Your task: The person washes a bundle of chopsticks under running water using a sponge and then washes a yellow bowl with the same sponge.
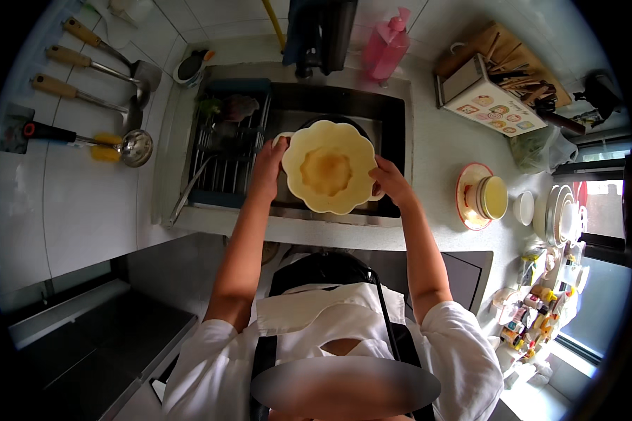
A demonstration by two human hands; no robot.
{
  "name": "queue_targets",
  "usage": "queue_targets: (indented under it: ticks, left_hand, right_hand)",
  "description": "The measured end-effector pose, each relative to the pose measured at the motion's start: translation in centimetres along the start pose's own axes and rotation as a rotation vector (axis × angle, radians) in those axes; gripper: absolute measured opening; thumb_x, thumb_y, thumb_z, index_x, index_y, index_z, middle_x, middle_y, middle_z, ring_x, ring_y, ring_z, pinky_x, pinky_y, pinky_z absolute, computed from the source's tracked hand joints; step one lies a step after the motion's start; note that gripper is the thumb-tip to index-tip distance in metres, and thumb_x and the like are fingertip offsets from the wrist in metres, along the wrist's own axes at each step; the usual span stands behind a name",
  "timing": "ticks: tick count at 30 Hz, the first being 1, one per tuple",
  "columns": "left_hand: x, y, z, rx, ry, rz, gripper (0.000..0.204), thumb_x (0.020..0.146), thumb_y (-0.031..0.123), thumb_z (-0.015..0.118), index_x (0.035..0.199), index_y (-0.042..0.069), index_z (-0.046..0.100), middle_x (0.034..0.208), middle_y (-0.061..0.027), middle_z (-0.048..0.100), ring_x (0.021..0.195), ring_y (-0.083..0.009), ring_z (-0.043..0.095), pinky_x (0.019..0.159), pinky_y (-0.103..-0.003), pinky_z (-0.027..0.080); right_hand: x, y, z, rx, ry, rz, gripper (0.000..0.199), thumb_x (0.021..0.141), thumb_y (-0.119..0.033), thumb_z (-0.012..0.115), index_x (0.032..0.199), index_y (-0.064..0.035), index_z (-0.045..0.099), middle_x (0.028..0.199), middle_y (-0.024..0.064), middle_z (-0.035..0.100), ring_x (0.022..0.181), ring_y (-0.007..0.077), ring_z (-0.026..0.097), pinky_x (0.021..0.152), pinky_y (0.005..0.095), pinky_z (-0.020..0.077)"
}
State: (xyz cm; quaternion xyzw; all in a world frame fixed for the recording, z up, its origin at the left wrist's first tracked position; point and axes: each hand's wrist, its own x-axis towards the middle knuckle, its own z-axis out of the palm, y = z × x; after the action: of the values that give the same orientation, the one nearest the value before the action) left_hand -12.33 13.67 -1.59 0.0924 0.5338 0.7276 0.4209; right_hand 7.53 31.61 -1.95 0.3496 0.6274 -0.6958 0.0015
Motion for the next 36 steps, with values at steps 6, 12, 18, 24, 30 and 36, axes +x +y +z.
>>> queue_targets:
  ticks: [6,12,18,24,30,36]
  left_hand:
    - [-0.2,1.4,-2.6,-0.355,-0.041,-0.132,0.029,0.082,0.031,0.055,0.086,0.003,0.056,0.100,-0.0085,0.057,0.093,-0.0161,0.054,0.080,-0.029,0.041]
    - [0.5,0.9,-5.9,-0.372,-0.039,-0.102,0.046,0.081,0.025,0.055,0.114,-0.006,0.047,0.110,-0.0134,0.054,0.098,-0.0188,0.053,0.083,-0.032,0.043]
    - [-0.7,2.0,-5.6,-0.393,0.170,0.086,0.044,0.080,0.020,0.056,0.113,-0.007,0.047,0.102,-0.0108,0.057,0.089,-0.0159,0.055,0.082,-0.029,0.042]
    - [-1.4,3.3,-4.6,-0.342,0.276,0.247,0.040,0.082,0.014,0.054,0.113,-0.009,0.047,0.089,-0.0041,0.055,0.079,-0.0090,0.054,0.074,-0.024,0.043]
    - [-1.1,3.2,-1.9,-0.318,0.436,0.277,0.034,0.084,0.010,0.050,0.111,-0.009,0.049,0.097,-0.0072,0.057,0.081,-0.0122,0.055,0.073,-0.025,0.044]
    - [-0.6,1.6,-0.5,-0.262,0.448,0.273,0.031,0.083,0.009,0.049,0.111,-0.006,0.051,0.097,-0.0090,0.058,0.083,-0.0121,0.056,0.073,-0.025,0.045]
  right_hand:
    - [2.0,-0.4,3.4,0.008,-0.172,0.039,0.036,0.078,-0.007,0.041,0.113,-0.0029,0.046,0.074,0.0053,0.056,0.057,0.0111,0.054,0.052,0.0229,0.0452]
    - [2.7,1.3,6.6,0.047,-0.226,0.072,0.039,0.084,-0.015,0.043,0.121,-0.0069,0.041,0.082,0.0042,0.057,0.068,0.0133,0.057,0.063,0.0246,0.0470]
    - [5.5,3.3,6.1,0.309,0.095,0.117,0.037,0.086,-0.024,0.047,0.120,-0.0096,0.046,0.087,0.0051,0.059,0.074,0.0102,0.055,0.064,0.0246,0.0466]
    - [8.5,5.1,7.6,-0.939,0.305,-0.392,0.049,0.074,-0.020,0.056,0.121,-0.0122,0.042,0.114,0.0127,0.049,0.104,0.0325,0.047,0.084,0.0410,0.0421]
    - [11.4,8.0,9.7,-1.431,0.177,-0.394,0.056,0.078,-0.022,0.050,0.130,-0.0164,0.028,0.135,0.0081,0.024,0.128,0.0247,0.015,0.095,0.0550,0.0255]
    - [13.2,8.3,8.5,-1.356,-0.005,-0.141,0.046,0.079,-0.023,0.048,0.123,-0.0146,0.038,0.125,0.0097,0.043,0.121,0.0260,0.033,0.092,0.0474,0.0338]
